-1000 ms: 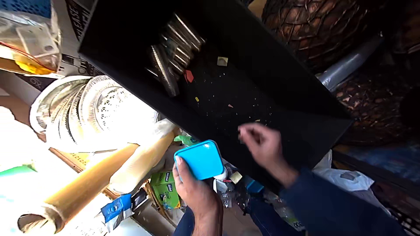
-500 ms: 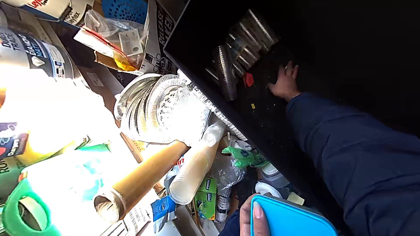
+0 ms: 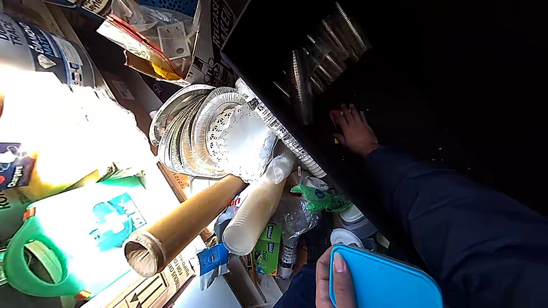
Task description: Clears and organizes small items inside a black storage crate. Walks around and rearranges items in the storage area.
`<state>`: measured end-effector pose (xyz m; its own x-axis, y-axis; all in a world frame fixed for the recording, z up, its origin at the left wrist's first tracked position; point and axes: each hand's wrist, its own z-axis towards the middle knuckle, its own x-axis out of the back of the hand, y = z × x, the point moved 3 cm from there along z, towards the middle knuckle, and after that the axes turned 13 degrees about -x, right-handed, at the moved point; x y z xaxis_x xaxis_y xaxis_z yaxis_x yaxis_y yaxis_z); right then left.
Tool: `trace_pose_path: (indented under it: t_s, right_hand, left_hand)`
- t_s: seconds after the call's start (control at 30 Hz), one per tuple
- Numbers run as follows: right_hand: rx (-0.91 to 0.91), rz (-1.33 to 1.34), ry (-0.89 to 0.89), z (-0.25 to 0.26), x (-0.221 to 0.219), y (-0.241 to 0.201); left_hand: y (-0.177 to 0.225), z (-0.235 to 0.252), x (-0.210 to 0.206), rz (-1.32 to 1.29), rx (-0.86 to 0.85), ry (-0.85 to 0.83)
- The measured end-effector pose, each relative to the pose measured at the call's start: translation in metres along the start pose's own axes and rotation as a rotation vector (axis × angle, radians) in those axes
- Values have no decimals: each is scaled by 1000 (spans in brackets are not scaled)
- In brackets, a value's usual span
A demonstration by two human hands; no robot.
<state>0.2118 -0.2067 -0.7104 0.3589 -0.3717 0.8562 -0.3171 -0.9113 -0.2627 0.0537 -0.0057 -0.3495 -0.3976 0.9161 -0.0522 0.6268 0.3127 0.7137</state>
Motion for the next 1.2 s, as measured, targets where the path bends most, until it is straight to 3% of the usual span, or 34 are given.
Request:
trace_pose_path:
  t_s: [0.13,0.23,0.3,0.47,0.63,0.73,0.87,0.93,1.0,1.13,1.2]
  right_hand:
    - [84,151,-39,-42,-9,30]
    - [-32,308,50,-44,3,34]
    - [-118,237,104,-34,9,29]
    - [-170,58,14,-19,6,-5]
    - [-238,191,-125,-32,-12,2]
    - [-290,477,-162,-56,-3,21]
    - [-507,1213,-290,-86,-5,64]
    - [-579,1341,-385,-97,-9,78]
    - [-570,1225,-410,-98,-14,78]
    - [-405,447,-288,-87,-13,42]
    - [-326,207,-250,-87,-14,21]
  left_hand:
    - [2,-5,-9,7,14,-36]
    - [-2,-8,-10,22,42,-35]
    - [-3,-8,-12,45,48,-39]
    - [-8,-12,-19,76,50,-47]
    - [-13,-19,-26,82,46,-62]
    - [-17,-25,-27,82,53,-60]
    - [-21,-31,-27,77,82,-57]
    - [-23,-35,-27,76,88,-57]
    - [-25,-37,-28,77,87,-61]
    - [-27,-36,-27,100,68,-71]
    - [-29,-36,-26,109,54,-82]
